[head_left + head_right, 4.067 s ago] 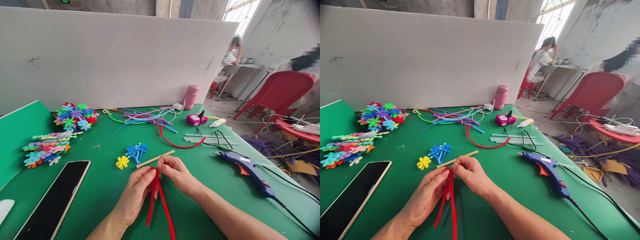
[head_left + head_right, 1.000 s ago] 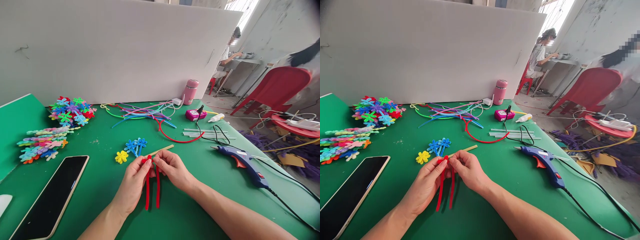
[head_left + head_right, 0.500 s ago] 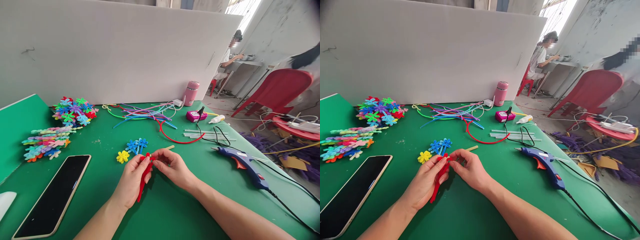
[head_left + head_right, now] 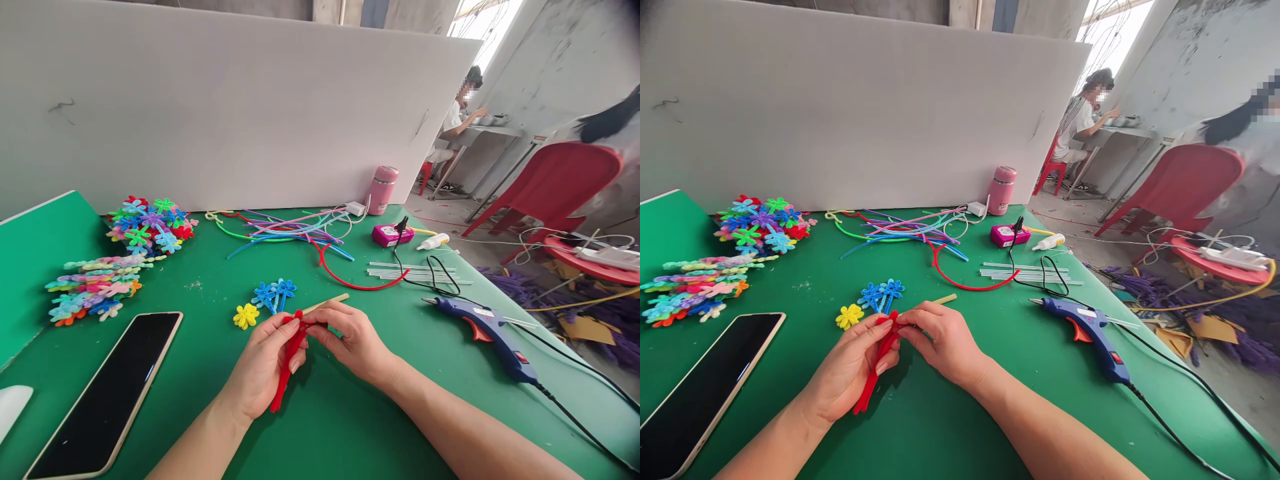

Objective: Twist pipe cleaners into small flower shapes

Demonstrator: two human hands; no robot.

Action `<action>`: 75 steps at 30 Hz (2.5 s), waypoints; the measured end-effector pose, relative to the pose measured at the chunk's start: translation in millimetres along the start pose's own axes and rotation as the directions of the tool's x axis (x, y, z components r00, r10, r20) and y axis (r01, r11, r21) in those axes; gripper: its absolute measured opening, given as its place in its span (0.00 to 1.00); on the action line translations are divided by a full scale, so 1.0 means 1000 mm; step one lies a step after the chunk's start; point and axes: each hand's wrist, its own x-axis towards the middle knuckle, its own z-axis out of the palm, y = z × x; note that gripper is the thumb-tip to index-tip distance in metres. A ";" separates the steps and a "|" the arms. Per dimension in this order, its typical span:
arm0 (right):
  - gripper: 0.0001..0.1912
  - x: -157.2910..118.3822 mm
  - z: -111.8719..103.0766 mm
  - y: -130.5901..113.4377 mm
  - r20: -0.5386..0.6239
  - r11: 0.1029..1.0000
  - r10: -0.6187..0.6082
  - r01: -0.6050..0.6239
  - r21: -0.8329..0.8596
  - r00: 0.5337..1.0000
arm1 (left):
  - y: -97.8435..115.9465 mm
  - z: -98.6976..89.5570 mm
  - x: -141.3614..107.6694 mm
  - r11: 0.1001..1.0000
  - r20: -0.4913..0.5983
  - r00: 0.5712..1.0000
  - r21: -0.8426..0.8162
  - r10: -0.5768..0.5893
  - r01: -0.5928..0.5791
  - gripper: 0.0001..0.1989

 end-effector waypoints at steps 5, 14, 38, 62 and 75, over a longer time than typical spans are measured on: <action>0.09 0.000 -0.001 0.001 0.001 0.999 -0.017 0.017 -0.040 1.000 | -0.001 -0.001 -0.001 0.996 -0.006 1.000 0.089 0.012 -0.011 0.05; 0.09 0.000 0.000 0.002 -0.021 0.995 -0.019 0.017 -0.096 1.000 | 0.001 0.001 -0.003 0.930 -0.013 0.998 0.362 0.066 -0.056 0.12; 0.10 -0.005 0.012 0.003 -0.092 0.974 0.214 -0.205 0.100 0.972 | -0.010 -0.001 0.002 0.908 -0.067 0.985 0.402 0.162 -0.122 0.12; 0.06 -0.004 0.004 0.000 -0.037 0.998 -0.019 0.017 -0.053 0.999 | -0.003 -0.007 0.003 0.949 -0.066 0.992 0.304 0.104 -0.080 0.07; 0.06 -0.002 0.002 0.000 -0.017 0.992 -0.024 0.022 -0.125 1.000 | 0.002 -0.001 0.001 0.921 -0.086 0.985 0.376 0.148 -0.106 0.08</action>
